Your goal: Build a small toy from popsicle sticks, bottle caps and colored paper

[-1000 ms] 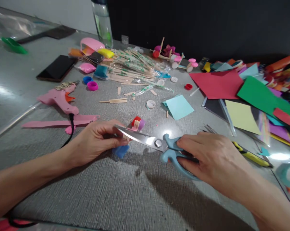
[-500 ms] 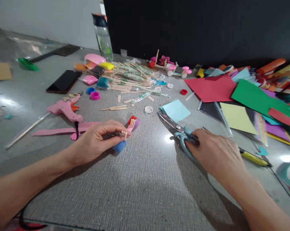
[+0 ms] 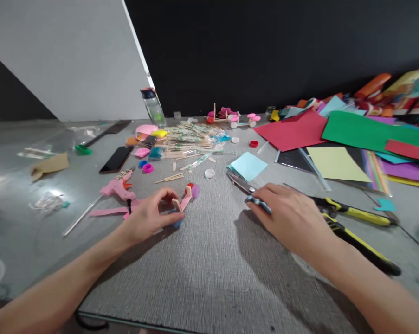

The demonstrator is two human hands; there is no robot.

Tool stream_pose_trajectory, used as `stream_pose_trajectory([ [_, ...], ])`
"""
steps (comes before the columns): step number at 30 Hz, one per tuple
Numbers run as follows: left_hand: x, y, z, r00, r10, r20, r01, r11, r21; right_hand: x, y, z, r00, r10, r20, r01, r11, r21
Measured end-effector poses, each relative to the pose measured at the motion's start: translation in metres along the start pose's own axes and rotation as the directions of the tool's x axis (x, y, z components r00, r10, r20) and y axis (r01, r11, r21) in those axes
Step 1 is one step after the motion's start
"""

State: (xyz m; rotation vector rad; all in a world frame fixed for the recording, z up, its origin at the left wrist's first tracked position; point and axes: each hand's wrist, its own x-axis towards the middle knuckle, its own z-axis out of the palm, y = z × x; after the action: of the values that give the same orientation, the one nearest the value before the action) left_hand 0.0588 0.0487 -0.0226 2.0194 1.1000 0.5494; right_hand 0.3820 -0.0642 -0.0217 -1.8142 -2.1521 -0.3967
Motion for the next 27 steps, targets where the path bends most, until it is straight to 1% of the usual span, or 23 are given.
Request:
stream_pose_trajectory([
  [3,0.002,0.004,-0.005,0.991,-0.025,0.133,0.029,0.999,-0.027,0.009,-0.008,0.003,0.996,-0.057,0.074,0.048,0.992,0.115],
  [6,0.008,0.009,-0.009,0.975,0.005,0.222,0.002,0.999,-0.033,0.023,-0.018,0.009,0.987,-0.107,0.117,0.076,0.968,0.238],
  [10,0.018,0.014,-0.009,0.955,0.063,0.289,-0.052,0.998,-0.046,0.041,-0.037,0.024,0.974,-0.196,0.118,0.147,0.931,0.334],
  [13,0.019,0.015,-0.01,0.951,0.076,0.301,-0.069,0.997,-0.031,0.044,-0.049,0.033,0.956,-0.269,0.119,0.202,0.895,0.397],
  [17,0.012,0.011,-0.015,0.968,0.081,0.239,-0.087,0.996,0.017,0.038,-0.057,0.03,0.948,-0.308,0.084,0.24,0.861,0.447],
  [20,0.008,0.005,-0.016,0.984,0.072,0.162,-0.08,0.996,0.045,0.032,-0.061,0.027,0.955,-0.292,0.057,0.233,0.853,0.467],
  [24,0.006,-0.002,-0.005,0.997,0.07,0.033,-0.072,0.995,0.065,0.033,-0.068,0.034,0.978,-0.207,0.027,0.171,0.869,0.464],
  [27,0.006,-0.003,0.008,0.995,0.088,-0.054,-0.083,0.993,0.086,0.035,-0.074,0.042,0.98,-0.198,0.013,0.171,0.877,0.449],
])
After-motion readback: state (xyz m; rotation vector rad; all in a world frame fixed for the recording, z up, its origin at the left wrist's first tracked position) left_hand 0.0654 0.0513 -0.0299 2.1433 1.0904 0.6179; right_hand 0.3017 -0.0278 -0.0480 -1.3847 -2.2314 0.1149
